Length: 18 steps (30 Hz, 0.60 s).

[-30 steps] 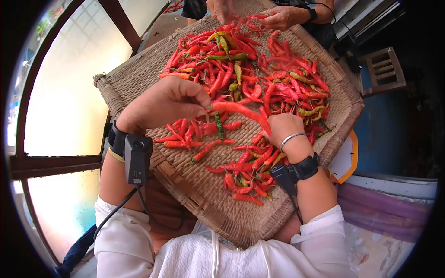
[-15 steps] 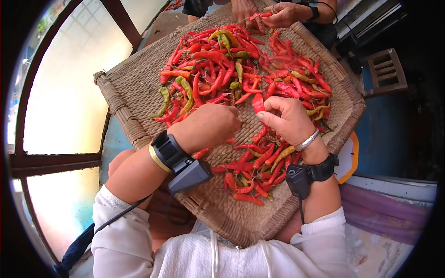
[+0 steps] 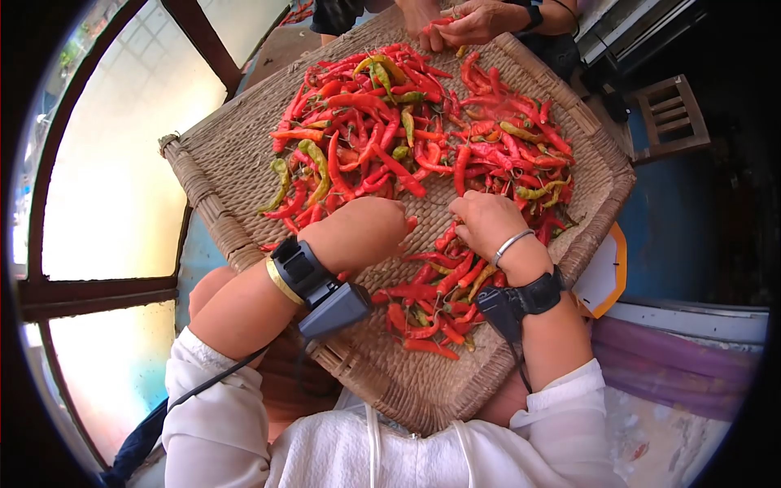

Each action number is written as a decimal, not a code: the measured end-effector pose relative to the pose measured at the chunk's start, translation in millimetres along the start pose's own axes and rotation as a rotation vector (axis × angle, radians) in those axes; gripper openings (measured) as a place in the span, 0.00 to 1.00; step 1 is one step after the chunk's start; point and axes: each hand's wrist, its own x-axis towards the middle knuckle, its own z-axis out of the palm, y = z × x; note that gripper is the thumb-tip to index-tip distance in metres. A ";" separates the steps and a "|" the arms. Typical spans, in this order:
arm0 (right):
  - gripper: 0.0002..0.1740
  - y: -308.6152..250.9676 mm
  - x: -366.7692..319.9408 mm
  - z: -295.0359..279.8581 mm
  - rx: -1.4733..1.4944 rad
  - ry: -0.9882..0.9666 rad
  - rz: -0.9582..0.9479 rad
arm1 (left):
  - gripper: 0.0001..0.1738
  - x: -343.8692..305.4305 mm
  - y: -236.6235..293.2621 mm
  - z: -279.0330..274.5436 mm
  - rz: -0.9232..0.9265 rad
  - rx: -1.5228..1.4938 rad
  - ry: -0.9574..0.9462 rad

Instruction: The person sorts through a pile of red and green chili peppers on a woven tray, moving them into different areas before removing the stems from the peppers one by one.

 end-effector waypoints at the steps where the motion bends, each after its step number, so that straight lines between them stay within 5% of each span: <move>1: 0.07 -0.5 1.5 6.8 -0.040 -0.012 -0.029 | 0.10 -1.8 -1.8 -6.7 0.081 -0.062 0.030; 6: 0.07 -13.8 9.2 17.2 -0.182 -0.086 -0.042 | 0.10 -19.0 -10.0 -43.6 0.108 -0.225 0.107; 9: 0.04 -16.0 9.3 10.3 -0.181 -0.142 -0.062 | 0.10 -28.1 -14.2 -47.4 -0.120 -0.077 0.503; 12: 0.04 -11.5 5.2 1.5 -0.107 -0.077 -0.070 | 0.10 -26.8 -7.7 -48.9 -0.304 0.114 0.370; 14: 0.03 -9.3 3.8 -8.9 0.167 0.091 -0.145 | 0.11 -22.2 -1.1 -35.0 -0.249 0.147 0.232; 15: 0.03 -9.6 4.7 -11.7 0.165 0.090 -0.146 | 0.12 -20.0 3.0 -26.3 -0.194 0.180 0.094; 17: 0.03 -10.2 6.4 -15.4 0.706 0.012 -0.051 | 0.13 -16.9 12.0 -11.9 -0.172 0.178 0.078; 18: 0.03 -12.2 7.3 -14.9 0.704 0.010 -0.053 | 0.13 -15.0 15.7 -8.8 -0.148 0.177 0.061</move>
